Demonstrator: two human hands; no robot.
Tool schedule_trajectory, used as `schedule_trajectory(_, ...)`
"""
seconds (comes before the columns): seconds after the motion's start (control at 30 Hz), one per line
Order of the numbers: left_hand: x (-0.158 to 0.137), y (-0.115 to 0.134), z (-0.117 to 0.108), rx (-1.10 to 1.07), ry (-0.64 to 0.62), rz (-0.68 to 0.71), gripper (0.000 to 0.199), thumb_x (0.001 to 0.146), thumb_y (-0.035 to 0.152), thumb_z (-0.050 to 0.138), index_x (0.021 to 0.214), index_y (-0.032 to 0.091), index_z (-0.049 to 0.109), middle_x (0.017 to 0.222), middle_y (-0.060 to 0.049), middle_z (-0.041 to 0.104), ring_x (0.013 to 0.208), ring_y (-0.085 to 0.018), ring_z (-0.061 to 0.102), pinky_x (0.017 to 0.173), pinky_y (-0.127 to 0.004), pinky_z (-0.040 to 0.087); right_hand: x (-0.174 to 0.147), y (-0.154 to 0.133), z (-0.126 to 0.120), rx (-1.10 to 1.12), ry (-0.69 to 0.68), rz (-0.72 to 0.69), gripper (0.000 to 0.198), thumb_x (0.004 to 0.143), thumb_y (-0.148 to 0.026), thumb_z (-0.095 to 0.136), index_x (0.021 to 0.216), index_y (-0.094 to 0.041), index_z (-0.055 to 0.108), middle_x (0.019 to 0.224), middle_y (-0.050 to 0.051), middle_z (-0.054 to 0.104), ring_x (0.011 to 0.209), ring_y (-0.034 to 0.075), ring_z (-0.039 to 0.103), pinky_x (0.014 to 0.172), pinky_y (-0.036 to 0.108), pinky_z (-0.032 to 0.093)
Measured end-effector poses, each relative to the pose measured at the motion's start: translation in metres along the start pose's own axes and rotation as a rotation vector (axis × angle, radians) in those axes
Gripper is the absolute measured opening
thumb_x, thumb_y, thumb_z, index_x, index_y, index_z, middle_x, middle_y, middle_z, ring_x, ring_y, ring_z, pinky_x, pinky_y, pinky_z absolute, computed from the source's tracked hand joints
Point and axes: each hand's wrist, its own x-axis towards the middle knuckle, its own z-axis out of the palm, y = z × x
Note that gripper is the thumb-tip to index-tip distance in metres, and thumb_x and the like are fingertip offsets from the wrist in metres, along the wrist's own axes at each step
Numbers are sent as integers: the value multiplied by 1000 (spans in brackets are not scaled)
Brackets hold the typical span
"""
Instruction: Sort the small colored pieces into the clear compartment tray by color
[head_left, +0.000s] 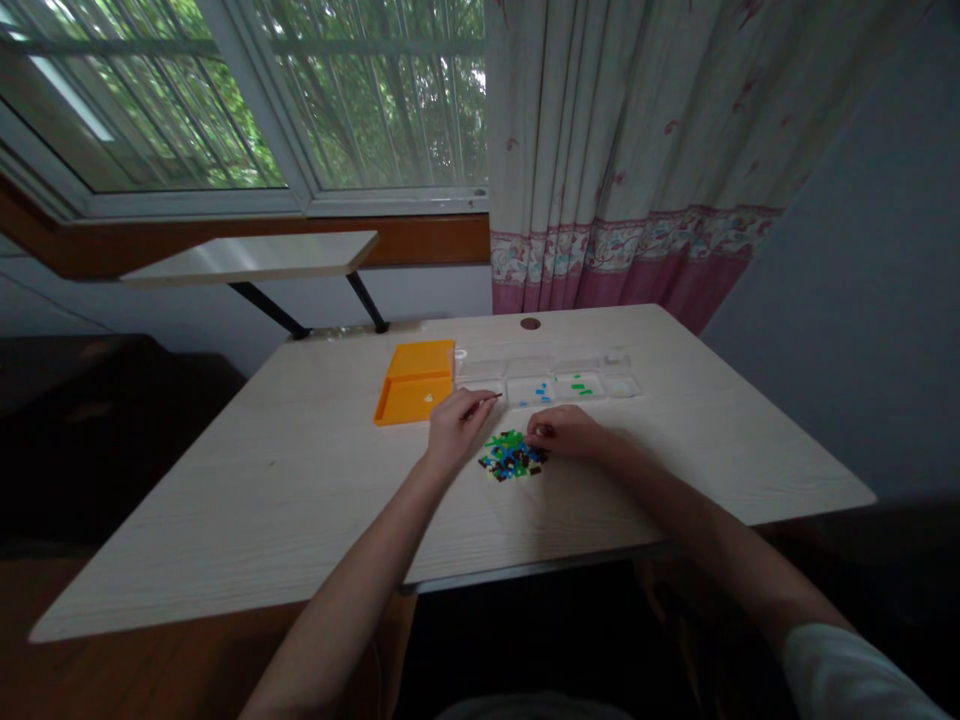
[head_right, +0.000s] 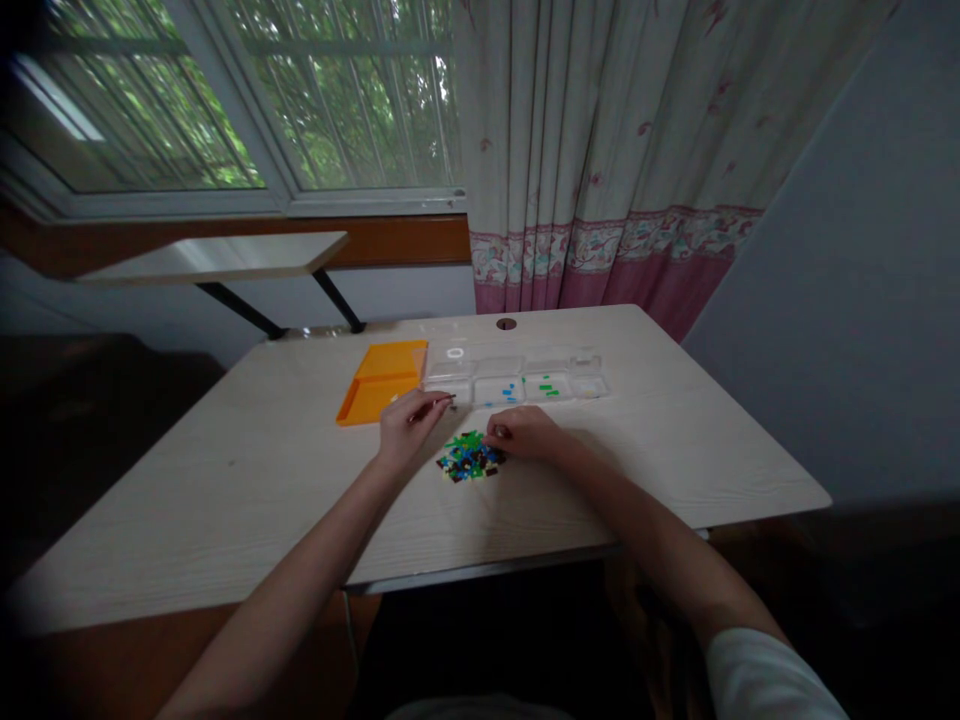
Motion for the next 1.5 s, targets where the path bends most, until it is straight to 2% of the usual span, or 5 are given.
schedule_trajectory(0.37, -2, 3, 1, 35, 64, -2, 15, 80, 27, 56, 82, 17, 66, 64, 0, 61, 54, -7, 50, 54, -18, 38, 1, -1, 0, -24, -52, 20, 16, 79, -30, 53, 78, -21, 66, 67, 0, 64, 59, 10, 52, 55, 20, 30)
schedule_trajectory(0.7, 1, -19, 3, 368, -96, -510, 25, 77, 42, 52, 80, 22, 66, 57, 1, 58, 53, -12, 50, 49, -21, 28, 0, 2, 4, -23, -32, 12, 14, 78, -29, 53, 79, -20, 64, 65, 0, 62, 57, 10, 50, 55, 20, 29)
schedule_trajectory(0.8, 1, -25, 2, 406, -142, -556, 28, 77, 45, 50, 78, 22, 66, 62, -1, 61, 56, -13, 52, 49, -22, 27, 1, 2, 3, 47, -12, 36, 13, 79, -28, 53, 78, -19, 63, 63, -1, 60, 55, 9, 47, 54, 19, 29)
schedule_trajectory(1.17, -8, 0, 14, 35, -389, -42, 22, 81, 35, 51, 84, 19, 66, 56, 1, 58, 49, -8, 49, 51, -18, 34, 14, 2, 19, 708, 223, 277, 26, 75, -41, 50, 76, -16, 57, 61, -1, 54, 57, 10, 46, 51, 21, 34)
schedule_trajectory(1.5, -11, 4, 20, 129, -334, 51, 22, 81, 37, 52, 82, 18, 64, 53, 2, 55, 48, -8, 49, 51, -18, 35, 16, -15, 13, 934, 121, 329, 33, 67, -48, 53, 68, -16, 51, 49, -7, 39, 43, 5, 29, 42, 20, 22)
